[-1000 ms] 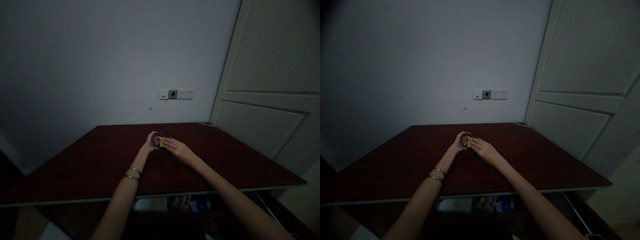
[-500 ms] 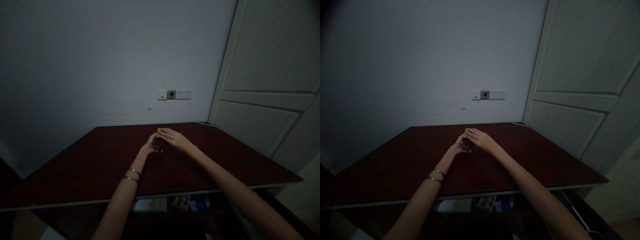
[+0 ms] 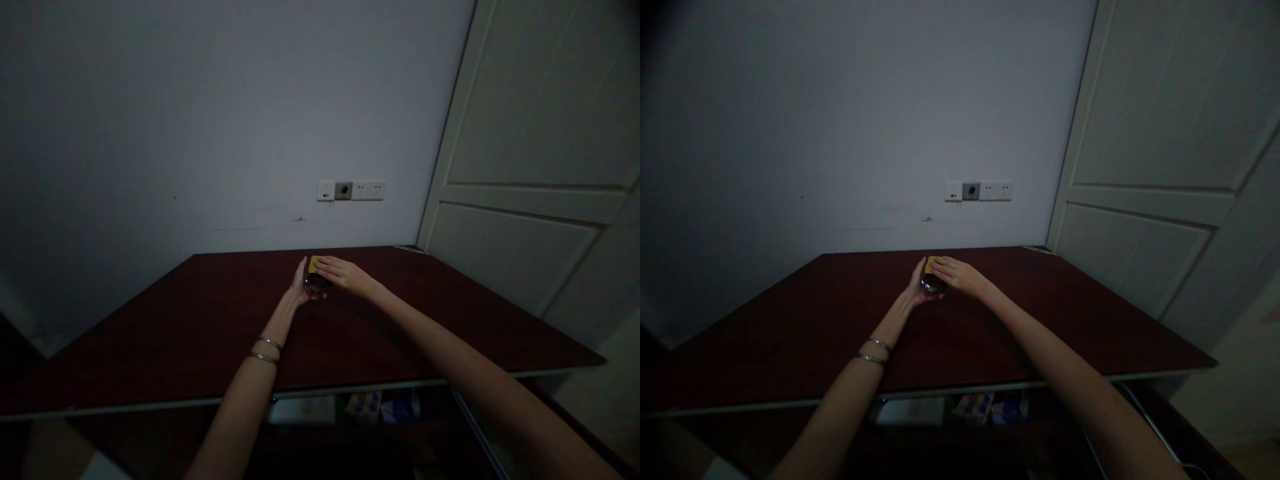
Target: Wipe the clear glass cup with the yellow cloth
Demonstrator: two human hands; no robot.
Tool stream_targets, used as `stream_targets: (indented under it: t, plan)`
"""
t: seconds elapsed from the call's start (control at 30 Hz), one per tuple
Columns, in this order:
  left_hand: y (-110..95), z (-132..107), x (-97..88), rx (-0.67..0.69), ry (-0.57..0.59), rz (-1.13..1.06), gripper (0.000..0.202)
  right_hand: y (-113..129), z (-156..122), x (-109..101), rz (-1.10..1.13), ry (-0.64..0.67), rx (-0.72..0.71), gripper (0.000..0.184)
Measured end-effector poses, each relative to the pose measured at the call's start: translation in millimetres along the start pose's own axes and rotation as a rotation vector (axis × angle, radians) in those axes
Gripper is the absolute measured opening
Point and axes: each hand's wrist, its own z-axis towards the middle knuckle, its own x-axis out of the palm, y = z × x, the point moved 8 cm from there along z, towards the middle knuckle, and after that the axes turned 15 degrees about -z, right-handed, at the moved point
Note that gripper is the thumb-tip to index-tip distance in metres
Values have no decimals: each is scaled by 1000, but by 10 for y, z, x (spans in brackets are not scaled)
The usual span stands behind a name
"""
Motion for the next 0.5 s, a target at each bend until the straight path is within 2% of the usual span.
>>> stream_targets:
  t: [0.27, 0.5]
  plan:
    - [26, 23, 39, -3, 78, 98, 63, 0, -34, 10, -63, 20, 113, 38]
    - [-75, 39, 24, 115, 111, 52, 63, 14, -76, 43, -116, 73, 227, 42]
